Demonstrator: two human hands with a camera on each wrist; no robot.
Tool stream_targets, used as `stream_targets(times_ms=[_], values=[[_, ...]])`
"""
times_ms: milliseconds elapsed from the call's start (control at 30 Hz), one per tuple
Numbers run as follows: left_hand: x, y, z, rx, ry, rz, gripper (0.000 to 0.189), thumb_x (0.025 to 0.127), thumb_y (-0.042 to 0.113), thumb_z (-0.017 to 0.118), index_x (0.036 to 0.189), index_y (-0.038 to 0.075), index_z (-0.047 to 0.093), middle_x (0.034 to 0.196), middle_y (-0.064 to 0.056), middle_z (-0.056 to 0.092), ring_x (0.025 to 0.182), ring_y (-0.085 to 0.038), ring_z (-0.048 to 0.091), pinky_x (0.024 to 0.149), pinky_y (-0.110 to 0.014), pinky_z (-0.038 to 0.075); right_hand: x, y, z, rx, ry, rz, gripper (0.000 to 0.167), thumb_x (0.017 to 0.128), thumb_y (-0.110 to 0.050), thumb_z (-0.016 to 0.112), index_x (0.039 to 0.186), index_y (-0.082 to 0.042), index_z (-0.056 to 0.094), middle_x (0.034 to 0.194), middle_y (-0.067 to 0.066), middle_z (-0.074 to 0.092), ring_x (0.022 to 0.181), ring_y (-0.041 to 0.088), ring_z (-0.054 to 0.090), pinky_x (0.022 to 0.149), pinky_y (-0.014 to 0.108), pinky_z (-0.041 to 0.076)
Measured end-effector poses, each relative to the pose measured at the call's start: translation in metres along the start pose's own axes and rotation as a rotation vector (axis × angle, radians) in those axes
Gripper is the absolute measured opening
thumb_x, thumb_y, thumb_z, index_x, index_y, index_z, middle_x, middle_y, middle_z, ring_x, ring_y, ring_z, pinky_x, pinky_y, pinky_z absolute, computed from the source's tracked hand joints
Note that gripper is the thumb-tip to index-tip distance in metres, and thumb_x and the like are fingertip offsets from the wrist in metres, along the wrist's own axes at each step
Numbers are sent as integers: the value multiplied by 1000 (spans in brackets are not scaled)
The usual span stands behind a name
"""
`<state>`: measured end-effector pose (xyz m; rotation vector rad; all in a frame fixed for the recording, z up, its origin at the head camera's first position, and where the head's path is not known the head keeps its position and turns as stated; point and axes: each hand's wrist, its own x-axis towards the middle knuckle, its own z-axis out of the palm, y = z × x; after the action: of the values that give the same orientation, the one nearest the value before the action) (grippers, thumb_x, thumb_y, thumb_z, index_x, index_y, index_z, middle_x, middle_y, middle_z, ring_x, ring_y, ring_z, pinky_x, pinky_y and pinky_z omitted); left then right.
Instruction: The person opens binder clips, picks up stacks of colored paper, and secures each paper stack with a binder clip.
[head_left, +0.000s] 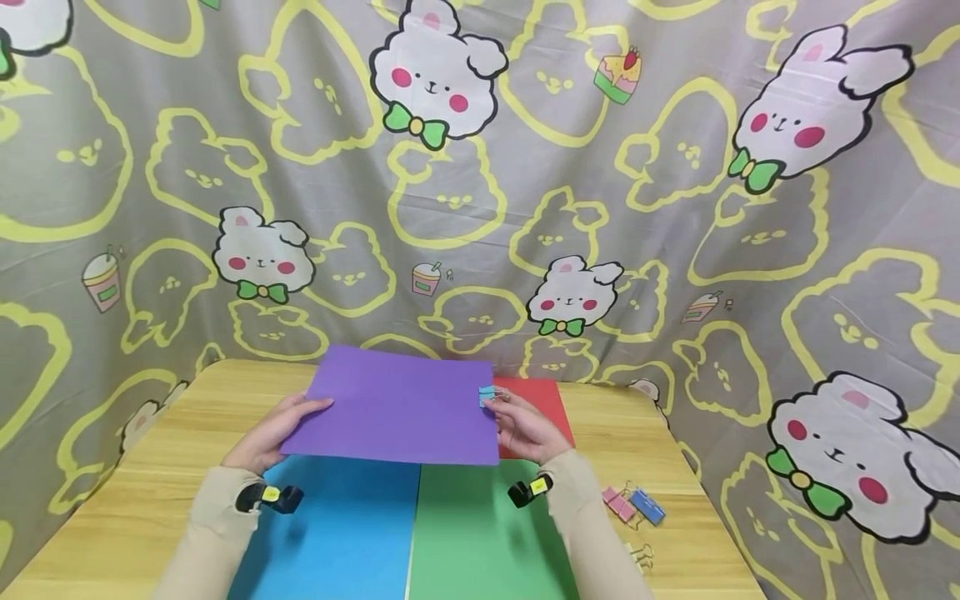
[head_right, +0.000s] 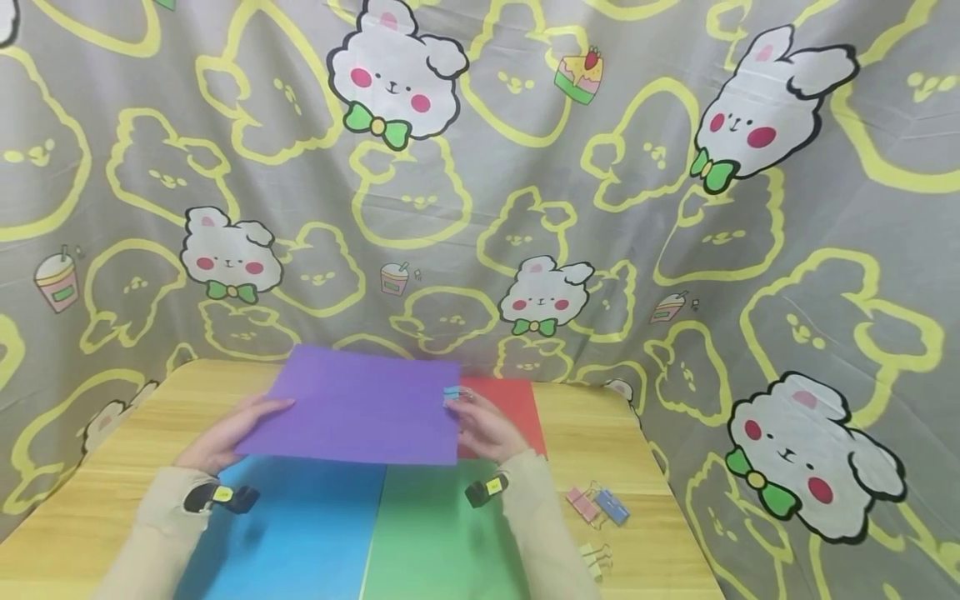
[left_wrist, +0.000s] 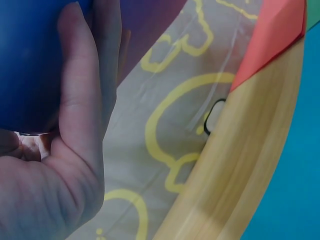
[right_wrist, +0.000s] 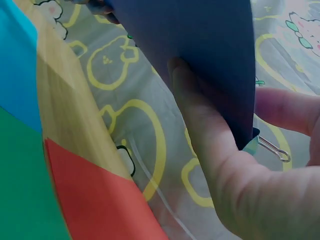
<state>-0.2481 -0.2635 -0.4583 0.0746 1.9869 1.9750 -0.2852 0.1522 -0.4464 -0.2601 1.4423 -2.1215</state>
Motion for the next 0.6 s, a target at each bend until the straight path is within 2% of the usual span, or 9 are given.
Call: stream_targets(times_ms=[133,333,600], values=[[0,1,-11,26,4,-10,79,109,40,49,165,3,6,123,1,64,106,-12,68,92,-29,58,8,-2,6,-13,25,13,48,111,-9,44,156,-11,27,111,-6,64,99,7,65,87,28,59],[2,2,-27,82,51,-21,82,108,42,51,166,4,6,136,-7,58,108,-9,65,92,-26,56,27,0,12,-22,53,37,52,110,-9,46,158,-14,29,114,-4,62,100,8,63,85,28,57],[9,-2,-48,156,65,-27,84,108,42,50,165,-2,4,157,-29,39,111,-7,61,92,-23,54,49,2,24,-31,40,65,56,108,-7,49,159,-18,30,112,-3,63,101,11,63,87,31,58]])
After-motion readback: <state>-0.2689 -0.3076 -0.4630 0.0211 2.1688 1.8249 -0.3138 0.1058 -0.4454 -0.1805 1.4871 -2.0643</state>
